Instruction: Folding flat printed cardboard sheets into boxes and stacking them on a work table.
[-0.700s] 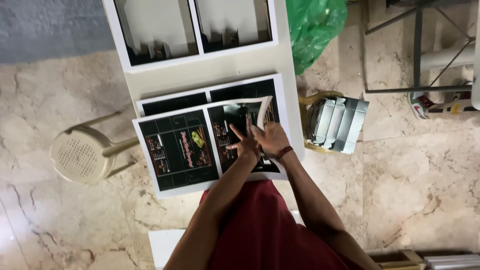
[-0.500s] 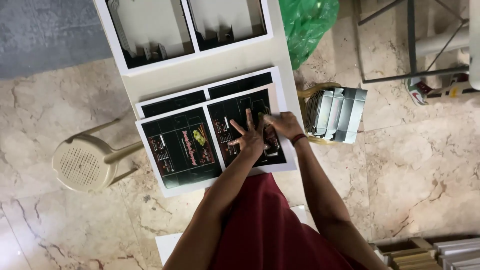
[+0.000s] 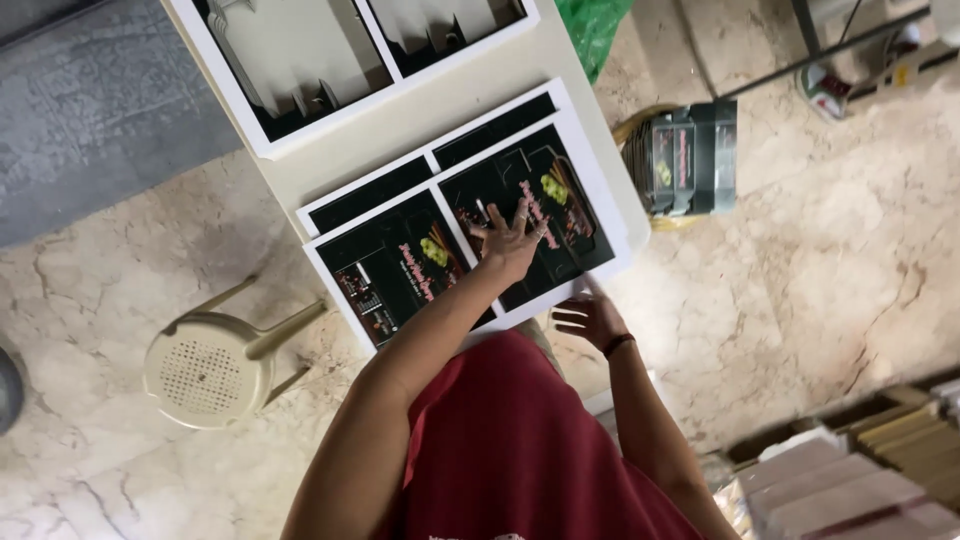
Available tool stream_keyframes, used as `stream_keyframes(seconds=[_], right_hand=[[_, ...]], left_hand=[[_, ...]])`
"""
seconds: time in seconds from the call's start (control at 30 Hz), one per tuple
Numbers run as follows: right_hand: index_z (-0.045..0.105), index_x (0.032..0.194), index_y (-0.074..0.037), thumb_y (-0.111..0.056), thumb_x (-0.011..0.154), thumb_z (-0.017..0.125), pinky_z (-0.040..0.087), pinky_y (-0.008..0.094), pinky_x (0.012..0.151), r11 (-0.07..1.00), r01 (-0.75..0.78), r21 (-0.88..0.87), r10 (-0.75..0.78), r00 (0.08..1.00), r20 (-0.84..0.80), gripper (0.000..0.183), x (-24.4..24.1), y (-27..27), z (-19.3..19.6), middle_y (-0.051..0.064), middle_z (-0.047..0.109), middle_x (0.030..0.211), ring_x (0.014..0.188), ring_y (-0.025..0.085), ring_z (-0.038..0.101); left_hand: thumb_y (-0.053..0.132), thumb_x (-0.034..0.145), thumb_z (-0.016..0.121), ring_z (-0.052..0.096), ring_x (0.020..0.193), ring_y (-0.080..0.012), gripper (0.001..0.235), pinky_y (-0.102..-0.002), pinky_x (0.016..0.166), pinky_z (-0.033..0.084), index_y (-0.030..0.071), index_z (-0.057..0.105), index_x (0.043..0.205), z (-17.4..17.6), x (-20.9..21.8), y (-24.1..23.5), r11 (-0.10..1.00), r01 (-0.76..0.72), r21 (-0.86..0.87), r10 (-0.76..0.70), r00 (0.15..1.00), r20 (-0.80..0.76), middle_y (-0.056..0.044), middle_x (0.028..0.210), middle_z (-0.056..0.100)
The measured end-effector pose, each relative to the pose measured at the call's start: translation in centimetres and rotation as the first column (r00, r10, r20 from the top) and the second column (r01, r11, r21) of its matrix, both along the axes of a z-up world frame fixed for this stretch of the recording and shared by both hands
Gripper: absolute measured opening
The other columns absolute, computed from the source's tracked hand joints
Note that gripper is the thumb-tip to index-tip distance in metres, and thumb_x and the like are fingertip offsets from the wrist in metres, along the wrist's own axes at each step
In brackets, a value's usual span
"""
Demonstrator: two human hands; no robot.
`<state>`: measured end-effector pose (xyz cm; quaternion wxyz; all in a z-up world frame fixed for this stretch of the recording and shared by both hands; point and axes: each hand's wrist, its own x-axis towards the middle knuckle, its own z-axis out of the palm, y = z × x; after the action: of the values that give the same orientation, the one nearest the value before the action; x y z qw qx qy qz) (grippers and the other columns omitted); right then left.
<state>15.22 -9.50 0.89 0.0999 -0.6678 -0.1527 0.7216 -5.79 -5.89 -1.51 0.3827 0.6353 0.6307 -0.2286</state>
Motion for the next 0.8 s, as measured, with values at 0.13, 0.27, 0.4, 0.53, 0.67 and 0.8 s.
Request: stream_keyframes(seconds=[0.13, 0.27, 0.4, 0.53, 0.67, 0.8], right_hand=[[0.058, 0.128, 0.0, -0.026, 0.099, 0.059, 0.054, 0.064, 0.097, 0.998, -0.016, -0.055, 0.008, 0.99, -0.143, 0.039, -2.5, -4.2, -4.5, 0.013, 0.061, 0.094, 0.102, 0.045, 0.066], [0.065, 0.132, -0.004, -0.034, 0.097, 0.07, 0.053, 0.058, 0.097, 0.992, -0.121, 0.029, 0.124, 0.97, -0.21, 0.046, -3.6, -7.0, -8.3, 0.017, 0.07, 0.104, 0.098, 0.036, 0.069], [0.069, 0.112, 0.012, -0.018, 0.093, 0.081, 0.055, 0.065, 0.089, 0.982, 0.159, 0.102, -0.128, 0.957, -0.259, 0.038, -2.5, -9.1, -8.5, 0.027, 0.073, 0.092, 0.09, 0.038, 0.072], [0.07, 0.123, -0.004, -0.051, 0.092, 0.078, 0.059, 0.053, 0.087, 0.988, 0.157, 0.004, -0.151, 0.954, -0.258, 0.057, -2.7, -11.3, -12.7, 0.014, 0.073, 0.108, 0.093, 0.032, 0.07], [0.068, 0.122, 0.004, -0.035, 0.088, 0.085, 0.054, 0.041, 0.074, 0.998, 0.017, 0.066, -0.003, 0.978, -0.208, 0.055, -5.0, -10.8, -7.7, 0.019, 0.07, 0.109, 0.086, 0.03, 0.068], [0.07, 0.116, 0.003, -0.029, 0.087, 0.084, 0.054, 0.028, 0.042, 0.954, 0.296, -0.049, -0.29, 0.871, -0.397, 0.045, -5.9, -7.7, -1.7, 0.013, 0.072, 0.092, 0.055, 0.028, 0.069]], left_hand=[[0.016, 0.092, 0.07, 0.005, 0.15, -0.0615, 0.087, -0.089, 0.104, 0.018, 0.033, 0.025, 0.164, 1.4, -1.8, -1.5, 0.984, 0.153, 0.091, -0.156, 0.987, 0.026, -0.016, 0.173, -0.003], [0.024, 0.086, 0.079, -0.001, 0.153, -0.0566, 0.098, -0.088, 0.106, 0.018, 0.038, 0.02, 0.164, 1.4, -2.3, -1.1, 0.945, 0.297, 0.137, -0.3, 0.954, 0.003, -0.014, 0.172, -0.007], [0.038, 0.075, 0.091, 0.001, 0.153, -0.055, 0.115, -0.091, 0.102, 0.023, 0.038, 0.018, 0.165, 5.2, -0.7, -0.7, 0.953, 0.293, 0.078, -0.297, 0.954, 0.039, -0.013, 0.172, -0.01], [0.023, 0.074, 0.093, -0.005, 0.15, -0.0607, 0.13, -0.092, 0.091, 0.032, 0.04, 0.001, 0.165, 3.6, 1.9, -1.1, 0.952, 0.295, 0.083, -0.293, 0.955, -0.043, -0.019, 0.169, -0.02], [0.021, 0.075, 0.093, -0.006, 0.15, -0.0614, 0.134, -0.086, 0.095, 0.037, 0.038, -0.005, 0.165, 4.4, 2.6, -1.2, 0.966, 0.256, 0.041, -0.253, 0.966, -0.06, -0.02, 0.168, -0.022], [0.021, 0.075, 0.093, -0.005, 0.148, -0.063, 0.132, -0.074, 0.095, 0.052, 0.037, -0.002, 0.165, 0.2, 2.6, -0.5, 0.969, 0.228, 0.099, -0.223, 0.973, -0.056, -0.019, 0.168, -0.02]])
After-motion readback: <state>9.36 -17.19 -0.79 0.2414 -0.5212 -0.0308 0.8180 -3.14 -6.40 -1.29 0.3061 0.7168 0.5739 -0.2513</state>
